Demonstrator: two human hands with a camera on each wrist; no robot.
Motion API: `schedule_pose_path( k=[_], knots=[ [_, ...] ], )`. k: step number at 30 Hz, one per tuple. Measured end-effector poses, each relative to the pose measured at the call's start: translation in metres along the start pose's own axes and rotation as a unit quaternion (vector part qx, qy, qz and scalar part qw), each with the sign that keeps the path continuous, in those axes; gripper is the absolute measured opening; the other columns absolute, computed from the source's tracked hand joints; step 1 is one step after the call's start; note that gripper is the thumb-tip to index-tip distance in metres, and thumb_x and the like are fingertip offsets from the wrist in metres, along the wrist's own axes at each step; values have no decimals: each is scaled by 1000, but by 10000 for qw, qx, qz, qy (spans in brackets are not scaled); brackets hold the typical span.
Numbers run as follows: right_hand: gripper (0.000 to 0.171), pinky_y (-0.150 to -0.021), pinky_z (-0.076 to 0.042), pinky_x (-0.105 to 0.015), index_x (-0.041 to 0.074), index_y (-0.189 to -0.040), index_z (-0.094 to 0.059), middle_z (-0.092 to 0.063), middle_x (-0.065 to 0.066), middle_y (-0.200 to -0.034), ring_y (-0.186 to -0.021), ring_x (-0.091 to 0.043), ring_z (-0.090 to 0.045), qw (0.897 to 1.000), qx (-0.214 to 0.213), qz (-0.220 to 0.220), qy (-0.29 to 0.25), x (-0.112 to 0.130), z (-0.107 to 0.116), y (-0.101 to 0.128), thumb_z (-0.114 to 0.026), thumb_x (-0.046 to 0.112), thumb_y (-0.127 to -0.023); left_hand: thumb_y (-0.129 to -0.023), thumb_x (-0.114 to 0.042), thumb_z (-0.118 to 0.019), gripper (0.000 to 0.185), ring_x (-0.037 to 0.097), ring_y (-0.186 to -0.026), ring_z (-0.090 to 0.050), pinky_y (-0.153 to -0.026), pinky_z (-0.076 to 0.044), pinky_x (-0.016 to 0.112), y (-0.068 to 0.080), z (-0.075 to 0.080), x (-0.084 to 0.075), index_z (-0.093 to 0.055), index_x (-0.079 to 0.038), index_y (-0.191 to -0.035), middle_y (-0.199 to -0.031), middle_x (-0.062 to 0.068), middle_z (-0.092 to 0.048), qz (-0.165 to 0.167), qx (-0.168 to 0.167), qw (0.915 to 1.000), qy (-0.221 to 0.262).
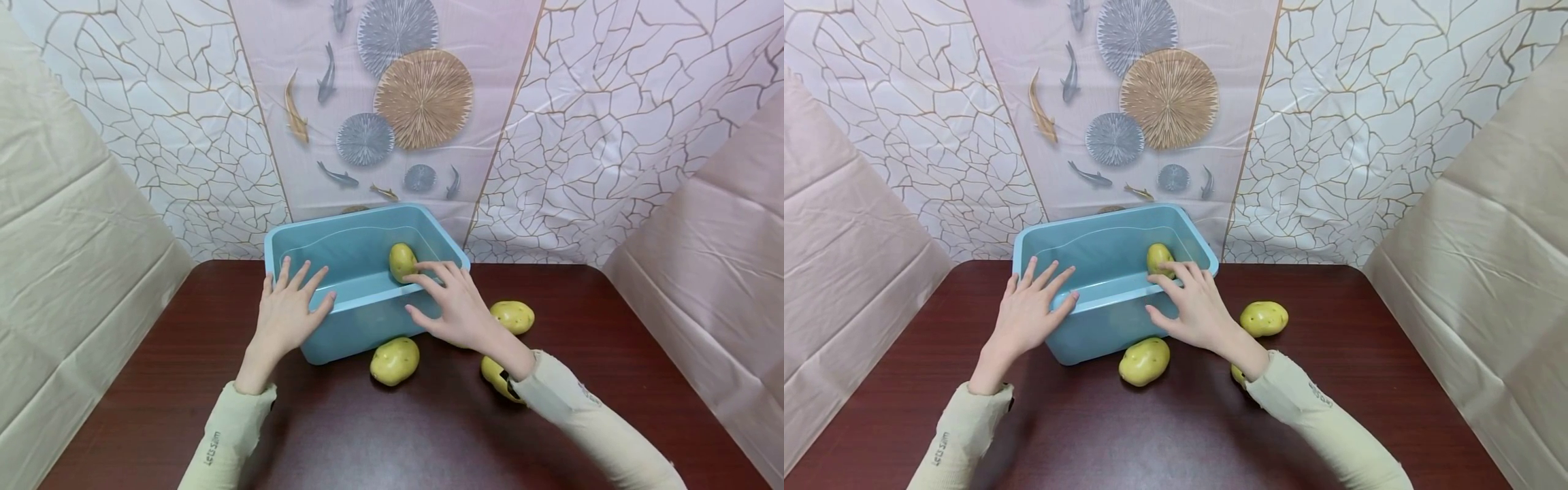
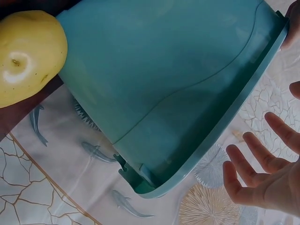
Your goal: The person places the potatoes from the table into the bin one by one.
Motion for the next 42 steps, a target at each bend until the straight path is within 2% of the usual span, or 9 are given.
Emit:
schedule_pose_path(
  k=[11,25,35,42],
  knots=[
    [35,-78,-37,-43,16,-109,-61,-53,-7,-118,-104,-23,-47,9999,85,52,-25,7,-2,13,-62,31,-77,-89,-53,-35,56,34,-139,-4,-107,-8,59,0,0,0,-34,-25,-138,-146,9,-28,7,-11,10000,29],
    [36,-77,-37,-40,19,-111,-60,-53,-6,-118,-108,-23,-46,9997,111,211,3,12,-10,29,-62,32,-77,-89,-54,-34,57,33,-139,-3,-107,-8,58,0,-1,0,-34,-26,-138,-146,9,-28,19,12,10000,22],
    [36,-79,-38,-41,20,-111,-60,-53,-7,-118,-108,-22,-46,9997,225,115,-3,12,-14,36,-63,31,-76,-89,-55,-33,58,34,-139,-4,-107,-9,58,0,0,0,-34,-25,-138,-146,9,-28,4,-19,10000,6],
    [34,-76,-38,-38,20,-110,-60,-54,-7,-117,-105,-21,-46,9994,326,128,9,12,-19,41,-62,32,-78,-89,-55,-33,58,34,-139,-3,-107,-8,58,0,-1,0,-34,-26,-138,-146,9,-28,30,6,10000,8]
  ],
)
Point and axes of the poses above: each hand's wrist, its own y-axis away from the middle knuckle, its own z-axis out of the back of the hand, x = y × z, the point moved 6 cm from there along -y, towards the middle knuckle
